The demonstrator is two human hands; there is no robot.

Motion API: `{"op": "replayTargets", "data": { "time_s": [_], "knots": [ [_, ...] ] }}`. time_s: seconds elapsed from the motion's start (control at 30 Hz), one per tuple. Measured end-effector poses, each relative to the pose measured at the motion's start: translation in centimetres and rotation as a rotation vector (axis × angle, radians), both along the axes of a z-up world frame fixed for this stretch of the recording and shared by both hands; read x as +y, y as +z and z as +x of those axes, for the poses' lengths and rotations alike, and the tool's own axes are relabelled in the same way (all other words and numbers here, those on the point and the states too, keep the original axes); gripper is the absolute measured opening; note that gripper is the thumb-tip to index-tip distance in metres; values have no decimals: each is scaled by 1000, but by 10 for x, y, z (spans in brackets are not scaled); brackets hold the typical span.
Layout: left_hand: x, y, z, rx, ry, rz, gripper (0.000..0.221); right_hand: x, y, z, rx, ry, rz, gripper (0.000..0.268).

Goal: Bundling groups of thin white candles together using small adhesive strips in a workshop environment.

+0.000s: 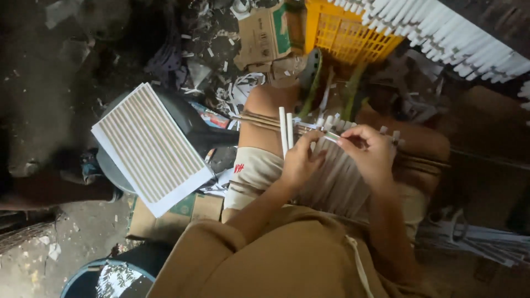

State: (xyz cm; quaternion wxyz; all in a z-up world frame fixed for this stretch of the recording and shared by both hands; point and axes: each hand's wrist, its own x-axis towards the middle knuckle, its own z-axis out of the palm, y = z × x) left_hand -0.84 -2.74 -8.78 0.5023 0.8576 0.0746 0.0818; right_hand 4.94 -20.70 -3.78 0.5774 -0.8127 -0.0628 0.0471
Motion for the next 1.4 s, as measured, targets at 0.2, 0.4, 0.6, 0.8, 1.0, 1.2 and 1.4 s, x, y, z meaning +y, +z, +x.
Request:
{"op": "replayTargets", "data": {
  "time_s": [0.2,0.4,0.6,0.8,1.0,1.2,1.4],
  "knots": [
    [7,-15,-1,-201,-106,-99,37,21,18,-2,0,13,34,28],
    [13,29,0,-176,-44,-136,32,30,24,-5,-68,44,144,18],
    [31,79,21,54,-237,-552,33,34,63,-6,-70,104,102,10],
    [48,101,25,173,-369,-751,39,32,54,-9,-136,168,142,8],
    [42,114,13,187,-489,-678,26,26,62,-11,-42,172,239,52],
    [25,76,20,159,-463,-713,30,39,47,0,-286,174,138,96],
    [72,44,26,176,25,-610,29,-101,107,45,-576,-283,-25,52]
  ]
}}
